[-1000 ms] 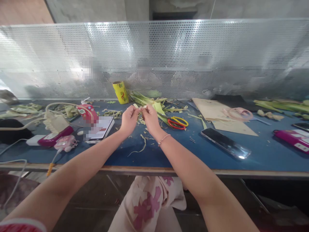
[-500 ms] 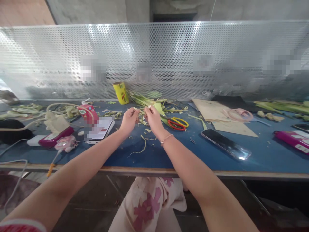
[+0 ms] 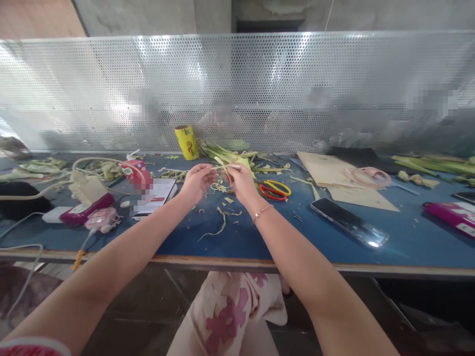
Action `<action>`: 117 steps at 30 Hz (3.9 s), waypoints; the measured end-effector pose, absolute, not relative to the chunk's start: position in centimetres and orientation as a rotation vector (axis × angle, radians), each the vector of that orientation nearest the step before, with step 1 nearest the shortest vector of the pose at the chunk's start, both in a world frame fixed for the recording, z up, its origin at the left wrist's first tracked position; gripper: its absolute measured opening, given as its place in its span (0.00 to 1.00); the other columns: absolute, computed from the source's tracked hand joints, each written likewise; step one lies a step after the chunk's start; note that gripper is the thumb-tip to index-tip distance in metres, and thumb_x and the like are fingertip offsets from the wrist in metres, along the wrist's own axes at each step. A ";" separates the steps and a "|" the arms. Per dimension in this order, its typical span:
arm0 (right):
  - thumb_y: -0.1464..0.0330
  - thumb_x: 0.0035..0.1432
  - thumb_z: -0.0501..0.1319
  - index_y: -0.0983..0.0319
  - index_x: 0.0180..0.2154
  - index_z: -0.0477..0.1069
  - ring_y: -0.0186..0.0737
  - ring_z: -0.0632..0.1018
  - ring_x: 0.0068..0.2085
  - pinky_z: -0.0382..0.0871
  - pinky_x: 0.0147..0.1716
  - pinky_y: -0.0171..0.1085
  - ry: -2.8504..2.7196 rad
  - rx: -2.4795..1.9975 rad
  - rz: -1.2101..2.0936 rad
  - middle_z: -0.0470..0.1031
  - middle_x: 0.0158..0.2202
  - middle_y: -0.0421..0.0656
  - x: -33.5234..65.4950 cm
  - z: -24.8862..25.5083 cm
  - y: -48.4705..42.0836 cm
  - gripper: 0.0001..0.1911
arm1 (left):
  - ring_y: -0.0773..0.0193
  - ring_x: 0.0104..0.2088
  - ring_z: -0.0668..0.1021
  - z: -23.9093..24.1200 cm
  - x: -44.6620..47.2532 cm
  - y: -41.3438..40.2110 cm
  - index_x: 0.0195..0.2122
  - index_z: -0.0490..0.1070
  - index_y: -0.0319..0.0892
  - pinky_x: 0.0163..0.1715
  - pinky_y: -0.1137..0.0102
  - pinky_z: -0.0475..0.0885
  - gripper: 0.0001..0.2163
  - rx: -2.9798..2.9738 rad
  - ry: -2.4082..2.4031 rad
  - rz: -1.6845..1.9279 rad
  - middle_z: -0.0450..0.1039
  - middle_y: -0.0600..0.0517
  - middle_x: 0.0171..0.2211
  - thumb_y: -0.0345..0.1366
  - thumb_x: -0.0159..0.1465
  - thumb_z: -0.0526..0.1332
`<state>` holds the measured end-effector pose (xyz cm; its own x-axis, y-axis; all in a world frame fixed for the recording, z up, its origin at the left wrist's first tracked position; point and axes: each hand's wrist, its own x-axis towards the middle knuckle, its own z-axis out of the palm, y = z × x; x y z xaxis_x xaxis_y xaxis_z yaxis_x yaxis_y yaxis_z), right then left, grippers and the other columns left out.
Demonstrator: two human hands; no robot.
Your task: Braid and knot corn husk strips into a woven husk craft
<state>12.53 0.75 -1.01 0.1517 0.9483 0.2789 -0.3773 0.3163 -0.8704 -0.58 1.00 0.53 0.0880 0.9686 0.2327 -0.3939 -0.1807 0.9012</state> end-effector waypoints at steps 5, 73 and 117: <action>0.69 0.46 0.62 0.58 0.26 0.65 0.35 0.75 0.30 0.70 0.32 0.38 -0.995 -0.680 1.130 0.73 0.25 0.38 12.5 -0.9 0.6 0.05 | 0.70 0.26 0.74 0.0 -0.4 1.3 0.31 0.63 0.40 0.33 0.70 0.71 0.11 1.321 0.786 1.425 0.72 0.54 0.25 0.22 0.49 0.60; 0.60 0.48 0.65 0.59 0.33 0.71 0.33 0.72 0.30 0.66 0.29 0.33 -1.398 -0.768 0.859 0.72 0.27 0.37 11.9 -1.5 0.1 0.12 | 0.69 0.17 0.70 0.6 -1.2 0.5 0.21 0.66 0.42 0.22 0.74 0.63 0.10 1.834 1.089 1.467 0.65 0.57 0.14 0.38 0.58 0.60; 0.57 0.46 0.66 0.59 0.27 0.64 0.33 0.70 0.27 0.67 0.31 0.38 -1.363 -0.820 0.890 0.67 0.23 0.36 12.1 -1.3 0.2 0.16 | 0.74 0.16 0.67 0.3 -0.8 0.9 0.26 0.67 0.40 0.19 0.76 0.65 0.06 1.606 0.780 1.368 0.63 0.59 0.16 0.36 0.54 0.62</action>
<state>12.09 0.24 -1.34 0.0036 0.8931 0.4498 -0.0525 0.4494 -0.8918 -0.78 0.85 0.28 0.2018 0.8766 0.4368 -0.0707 -0.4318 0.8992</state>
